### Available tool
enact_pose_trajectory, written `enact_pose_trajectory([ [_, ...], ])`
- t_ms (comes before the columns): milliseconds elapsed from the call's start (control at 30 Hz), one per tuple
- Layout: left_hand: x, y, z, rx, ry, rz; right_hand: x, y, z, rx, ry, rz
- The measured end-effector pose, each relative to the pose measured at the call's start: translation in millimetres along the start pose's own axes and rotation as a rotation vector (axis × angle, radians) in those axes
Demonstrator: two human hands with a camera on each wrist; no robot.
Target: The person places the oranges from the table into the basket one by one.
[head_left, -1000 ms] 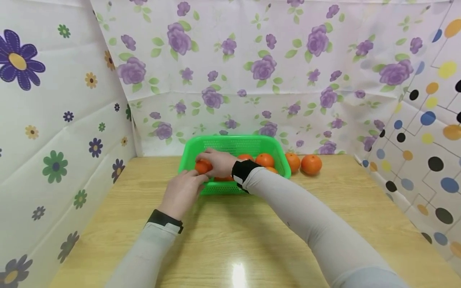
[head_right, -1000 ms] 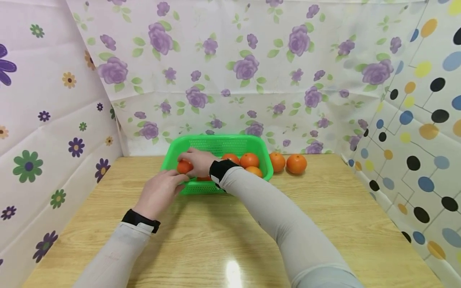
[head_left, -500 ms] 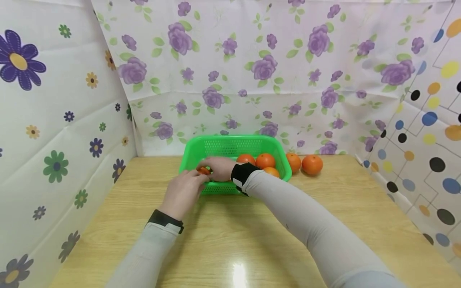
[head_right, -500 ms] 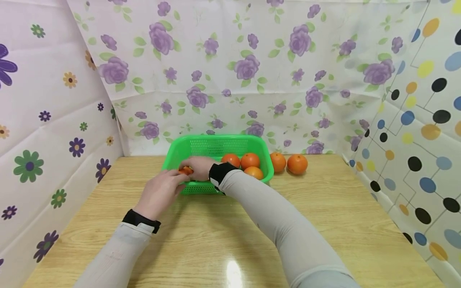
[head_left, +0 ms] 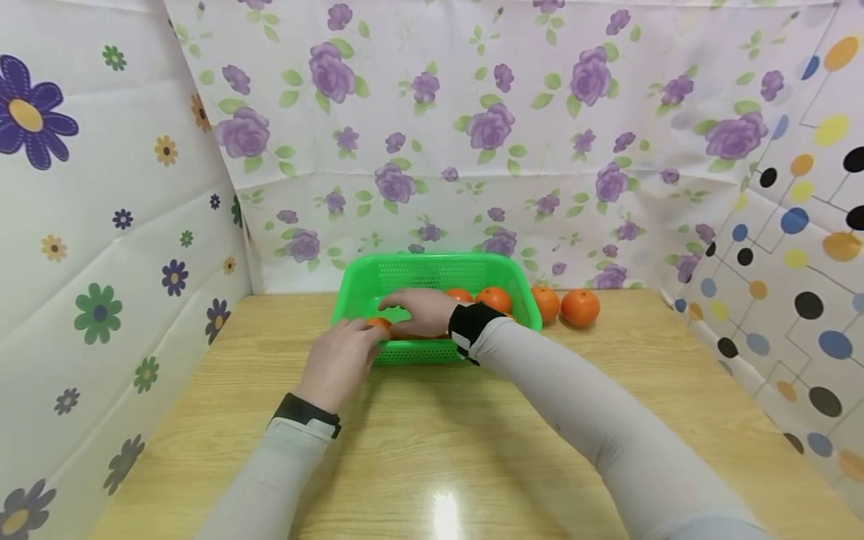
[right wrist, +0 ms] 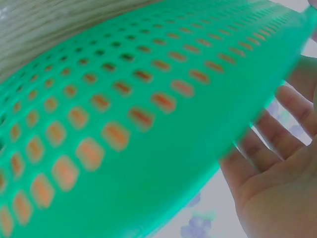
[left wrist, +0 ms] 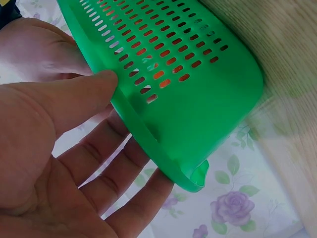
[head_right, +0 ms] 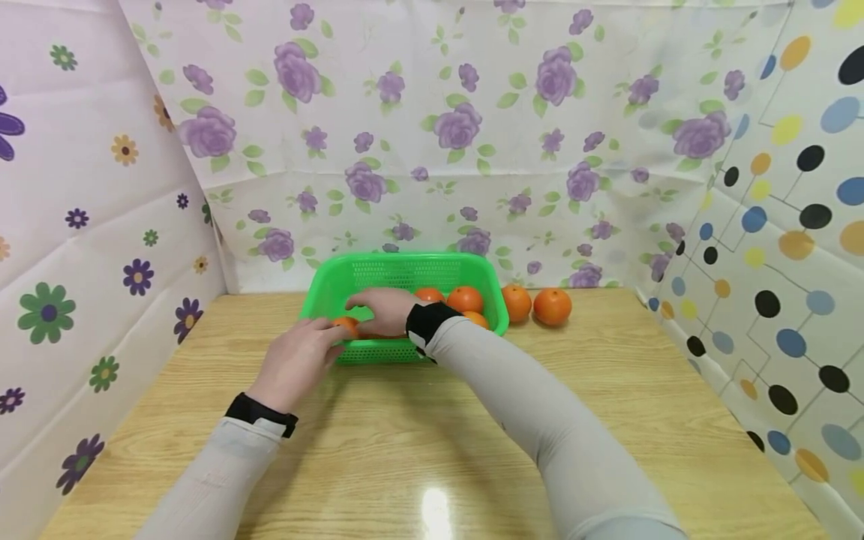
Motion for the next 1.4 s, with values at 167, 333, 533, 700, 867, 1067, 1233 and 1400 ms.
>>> enact_pose_trajectory([
  [167,0.4,-2.4,-0.9,-0.005,0.022,-0.031,-31.2,23,12,0.008,-0.028,0.067],
  [333,0.4,-4.0,-2.7,-0.021,0.031,-0.043,-64.4,46,35,0.008,-0.069,0.181],
  [533,0.7,-3.5,-2.5,-0.030,0.033,-0.047,-107.9,72,57,0.043,-0.086,0.286],
  [700,1.1,-3.4,-2.3,-0.024,0.041,-0.051,-131.2,78,82,0.034,-0.124,0.341],
  [867,1.8,-3.8,-1.0,-0.020,0.043,-0.054,-154.5,77,99,-0.004,-0.143,0.410],
  [1067,0.7,-3.9,0.2,-0.026,0.044,-0.047,-182.1,77,127,-0.005,-0.204,0.464],
  [1233,0.2,-4.7,-0.7,-0.033,0.055,-0.052,-201.6,82,152,0.013,-0.285,0.484],
  [1400,1.8,-4.5,0.5,-0.031,0.058,-0.058,-215.7,81,176,0.009,-0.360,0.480],
])
Point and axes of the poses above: each hand's wrist, its own x-axis towards the middle knuckle, its own y-axis out of the back of the hand, z = x × y, the point moved 9 cm from there along x, towards the middle knuckle, and after that the axes turned 13 degrees about -y, right-handed, at the moved point
